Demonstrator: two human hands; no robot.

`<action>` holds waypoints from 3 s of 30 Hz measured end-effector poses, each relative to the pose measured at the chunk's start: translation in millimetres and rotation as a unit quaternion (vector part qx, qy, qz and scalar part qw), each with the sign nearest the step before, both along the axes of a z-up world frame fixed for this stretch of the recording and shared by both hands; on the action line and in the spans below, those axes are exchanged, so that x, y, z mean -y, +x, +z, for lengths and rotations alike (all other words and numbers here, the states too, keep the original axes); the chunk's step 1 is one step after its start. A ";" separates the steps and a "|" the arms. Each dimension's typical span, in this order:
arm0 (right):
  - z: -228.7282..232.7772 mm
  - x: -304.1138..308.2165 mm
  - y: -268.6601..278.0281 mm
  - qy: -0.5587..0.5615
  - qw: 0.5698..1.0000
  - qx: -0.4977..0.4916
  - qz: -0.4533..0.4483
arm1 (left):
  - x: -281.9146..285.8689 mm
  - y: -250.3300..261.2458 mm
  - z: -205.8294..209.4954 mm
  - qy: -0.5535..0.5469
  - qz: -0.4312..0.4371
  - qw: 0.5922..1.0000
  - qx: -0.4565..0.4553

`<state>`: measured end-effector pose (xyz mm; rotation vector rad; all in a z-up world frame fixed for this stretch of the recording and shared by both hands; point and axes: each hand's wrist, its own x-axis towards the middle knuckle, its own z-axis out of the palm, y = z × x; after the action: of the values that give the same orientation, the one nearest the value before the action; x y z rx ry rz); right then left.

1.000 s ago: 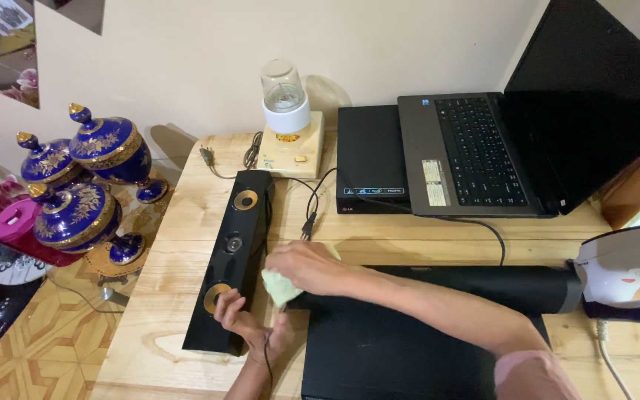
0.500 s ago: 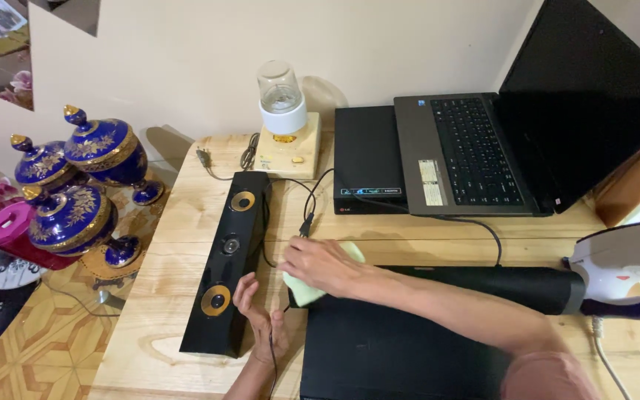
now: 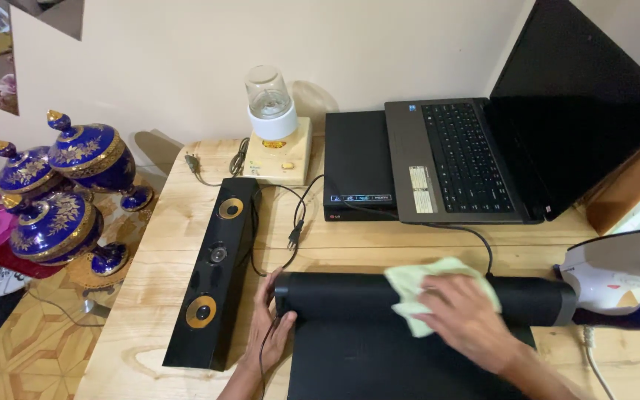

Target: Cleaning and wiping dust off computer speakers on a wooden desk.

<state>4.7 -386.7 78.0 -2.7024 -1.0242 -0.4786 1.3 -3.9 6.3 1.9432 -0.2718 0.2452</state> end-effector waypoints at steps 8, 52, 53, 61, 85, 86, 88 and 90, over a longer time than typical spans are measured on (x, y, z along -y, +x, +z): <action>-26.0 121.8 -22.3 0.140 0.971 0.012 -0.195 | -3.3 2.6 2.9 0.032 -0.010 0.999 -0.024; 11.4 -113.3 11.9 0.002 0.982 0.027 0.185 | -10.1 -2.7 15.5 0.018 -0.023 0.996 0.089; 10.9 -130.7 13.8 -0.003 0.976 0.018 0.217 | -10.4 -2.4 12.7 -0.004 -0.030 0.996 0.083; 9.5 -151.8 16.7 0.015 0.970 0.048 0.239 | -12.6 -1.5 9.7 0.031 -0.039 0.994 0.094; -14.0 54.7 -19.1 0.188 0.965 0.037 -0.178 | -6.8 1.2 4.9 0.067 -0.013 0.997 0.040; -20.5 57.0 -18.6 0.178 0.970 0.044 -0.156 | -6.9 1.1 3.3 0.072 -0.016 0.997 0.039; -21.2 61.3 -19.8 0.171 0.975 0.052 -0.131 | -8.6 0.7 2.3 0.078 -0.015 0.996 0.039; -7.8 68.0 -25.0 0.200 0.958 0.025 -0.202 | -8.4 0.3 2.3 0.080 -0.019 0.996 0.028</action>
<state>-20.3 -454.7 70.2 -2.5245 -0.3227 -0.7373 1.6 4.5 8.6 2.0895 -0.3756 0.2601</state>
